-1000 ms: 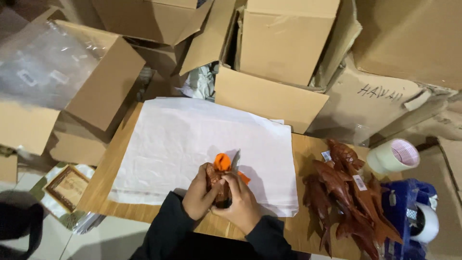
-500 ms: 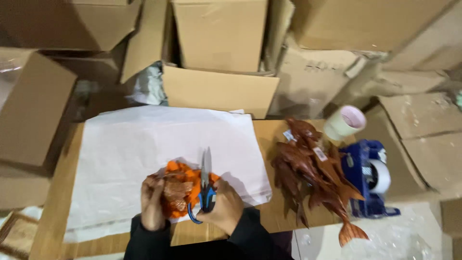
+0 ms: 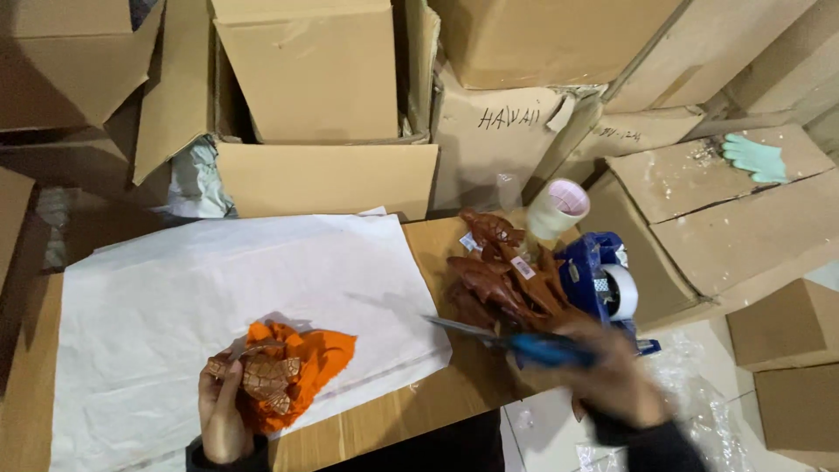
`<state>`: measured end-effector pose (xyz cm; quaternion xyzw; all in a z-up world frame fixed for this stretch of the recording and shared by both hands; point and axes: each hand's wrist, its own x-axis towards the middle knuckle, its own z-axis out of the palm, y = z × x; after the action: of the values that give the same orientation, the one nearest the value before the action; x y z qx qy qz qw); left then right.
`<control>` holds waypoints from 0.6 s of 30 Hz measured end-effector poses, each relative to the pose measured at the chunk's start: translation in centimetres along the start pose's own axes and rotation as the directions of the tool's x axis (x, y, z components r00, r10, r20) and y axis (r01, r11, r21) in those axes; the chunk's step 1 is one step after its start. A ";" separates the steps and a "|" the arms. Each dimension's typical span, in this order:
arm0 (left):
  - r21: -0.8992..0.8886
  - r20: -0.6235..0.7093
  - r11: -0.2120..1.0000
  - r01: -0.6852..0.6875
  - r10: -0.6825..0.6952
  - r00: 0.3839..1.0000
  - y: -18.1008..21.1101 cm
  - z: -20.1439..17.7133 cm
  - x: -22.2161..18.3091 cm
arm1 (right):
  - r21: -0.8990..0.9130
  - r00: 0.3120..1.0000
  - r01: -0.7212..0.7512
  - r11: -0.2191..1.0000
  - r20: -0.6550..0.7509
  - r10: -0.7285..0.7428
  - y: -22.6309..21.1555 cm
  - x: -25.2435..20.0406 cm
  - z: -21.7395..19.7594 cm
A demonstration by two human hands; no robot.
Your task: Polishing a wooden figurine with a cloth in a packaging area
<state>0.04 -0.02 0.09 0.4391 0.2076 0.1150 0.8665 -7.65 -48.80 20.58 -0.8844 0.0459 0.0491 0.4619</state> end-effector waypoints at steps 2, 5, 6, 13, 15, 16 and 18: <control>0.005 -0.029 1.000 0.029 -0.029 0.999 0.0 0.0 0.0 | 0.003 0.971 0.218 0.976 -0.104 -0.216 0.5 0.3 -6.8; 0.040 -0.019 0.999 0.004 -0.003 1.000 0.2 0.1 0.0 | -0.149 0.975 0.076 0.986 -0.194 -0.105 -3.4 2.8 -14.3; 0.033 -0.017 0.999 0.022 -0.022 1.000 0.4 0.3 -0.1 | -0.187 0.954 0.003 0.982 -0.293 -0.059 -3.6 4.1 -16.2; 0.083 0.000 0.996 0.017 -0.017 1.000 0.3 0.4 -0.1 | -0.168 0.846 0.156 0.973 -0.486 -0.220 1.0 17.9 -24.9; 0.088 -0.033 0.994 0.061 -0.058 0.998 1.6 1.5 -1.2 | -0.178 0.833 0.100 0.979 -0.524 -0.180 2.7 20.6 -26.2; 0.100 -0.059 0.989 0.111 -0.106 0.993 2.4 2.2 -1.6 | -0.180 0.814 0.033 0.983 -0.566 -0.131 3.8 21.8 -26.8; 0.128 -0.115 0.976 0.177 -0.163 0.980 4.9 4.5 -3.1 | -0.210 0.832 0.091 0.973 -0.521 -0.190 6.0 23.4 -27.7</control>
<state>-0.72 -1.54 7.22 0.4717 0.2966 0.0485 0.8289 16.02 -75.80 28.48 -0.9009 0.1033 -0.2308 0.3528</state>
